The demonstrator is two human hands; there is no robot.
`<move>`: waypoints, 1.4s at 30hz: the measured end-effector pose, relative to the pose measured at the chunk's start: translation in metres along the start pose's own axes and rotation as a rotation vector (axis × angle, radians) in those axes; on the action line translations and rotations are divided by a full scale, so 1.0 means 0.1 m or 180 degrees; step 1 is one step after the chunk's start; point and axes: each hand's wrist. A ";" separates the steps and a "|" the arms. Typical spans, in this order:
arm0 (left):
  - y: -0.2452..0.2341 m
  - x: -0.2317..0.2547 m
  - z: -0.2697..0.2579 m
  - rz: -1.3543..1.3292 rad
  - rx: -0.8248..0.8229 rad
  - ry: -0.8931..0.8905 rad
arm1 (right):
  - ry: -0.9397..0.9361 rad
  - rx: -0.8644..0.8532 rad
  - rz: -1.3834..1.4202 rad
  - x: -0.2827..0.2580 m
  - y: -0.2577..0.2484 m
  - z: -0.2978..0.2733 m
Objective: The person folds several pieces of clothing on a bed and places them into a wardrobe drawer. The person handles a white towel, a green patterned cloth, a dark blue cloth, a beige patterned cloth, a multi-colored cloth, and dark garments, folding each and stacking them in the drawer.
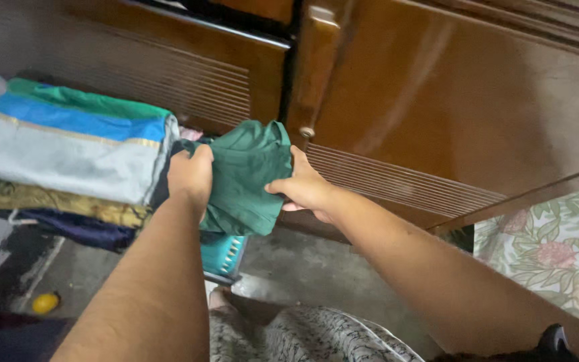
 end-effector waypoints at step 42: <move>-0.61 -0.41 0.67 0.4543 -0.2671 0.1317 | 0.0975 -0.0767 -0.3902 -0.19 1.20 0.87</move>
Point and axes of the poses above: each hand's wrist, its own z-axis towards the middle knuckle, its own y-axis out of the palm, x = y × z, and after that the axes turned 11 degrees about -x, right-handed
